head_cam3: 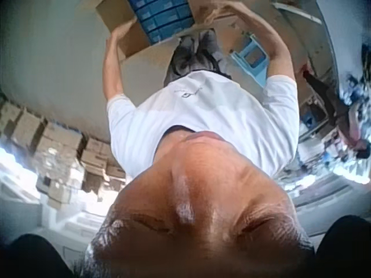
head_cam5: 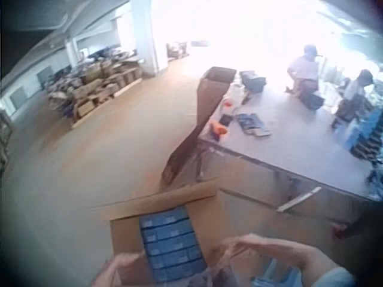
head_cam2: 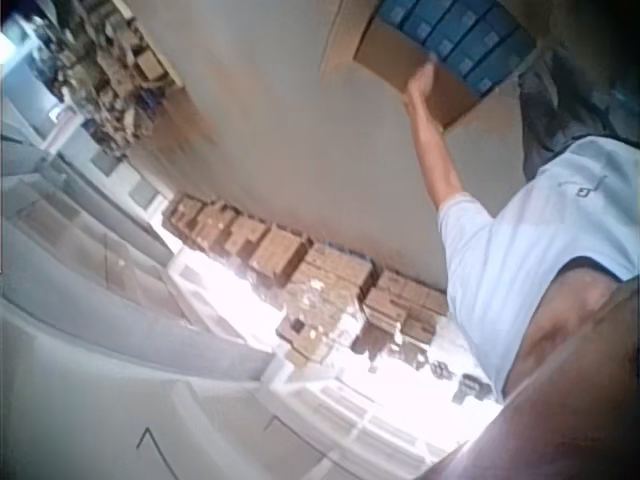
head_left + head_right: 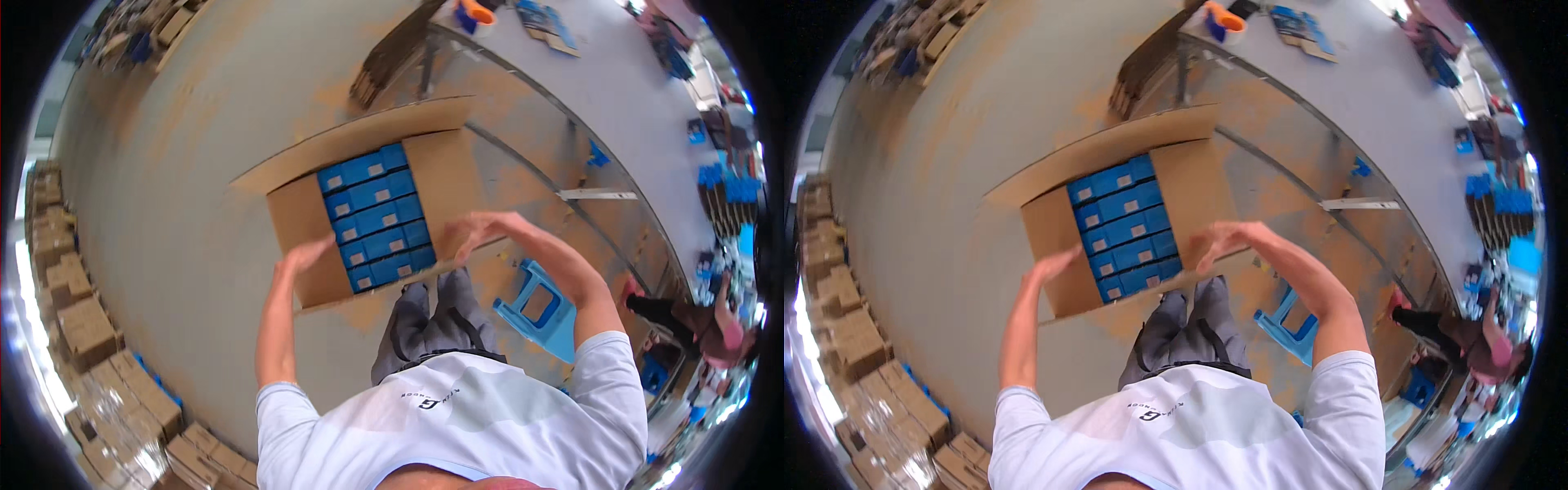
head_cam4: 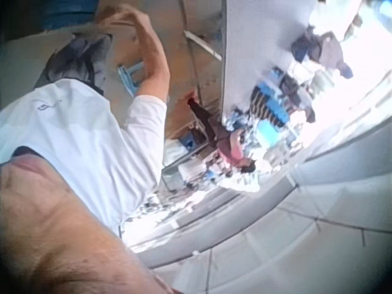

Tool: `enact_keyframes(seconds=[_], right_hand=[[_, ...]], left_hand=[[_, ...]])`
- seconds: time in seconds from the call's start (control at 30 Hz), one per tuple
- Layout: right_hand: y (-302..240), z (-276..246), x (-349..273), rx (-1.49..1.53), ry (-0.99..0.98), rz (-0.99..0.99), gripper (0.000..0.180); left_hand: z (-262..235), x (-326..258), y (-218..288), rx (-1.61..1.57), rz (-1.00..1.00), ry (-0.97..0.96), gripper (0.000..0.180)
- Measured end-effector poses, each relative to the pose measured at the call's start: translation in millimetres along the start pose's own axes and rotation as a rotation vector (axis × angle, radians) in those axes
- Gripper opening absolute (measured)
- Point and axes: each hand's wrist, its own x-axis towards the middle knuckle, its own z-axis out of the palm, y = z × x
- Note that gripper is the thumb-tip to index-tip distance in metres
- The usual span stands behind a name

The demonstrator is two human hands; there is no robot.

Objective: The person folds blue product boxes, loads them into a cardboard shipping carton, then seals the carton shut with packing tape using a tape dispenser.

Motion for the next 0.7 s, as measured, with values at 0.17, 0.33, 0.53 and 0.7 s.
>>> enact_keyframes(seconds=[0.17,0.33,0.53,0.7], right_hand=[[6.6,-20.4,55.3,-0.086,0.31,0.14,0.075],[33.7,2.4,99.0,-0.521,0.636,0.32,0.076],[-80.4,-105.7,95.3,-0.722,1.025,-0.493,0.066],[-91.1,-184.5,117.3,-0.718,0.989,-0.423,0.069]], left_hand=[[-33.1,-26.3,29.2,-0.167,0.082,0.341,0.065],[107.8,-32.9,21.4,0.013,0.43,1.176,0.085],[197.8,-1.7,1.1,0.078,0.132,0.564,0.116],[208.7,14.2,3.1,0.054,0.257,0.642,0.115]])
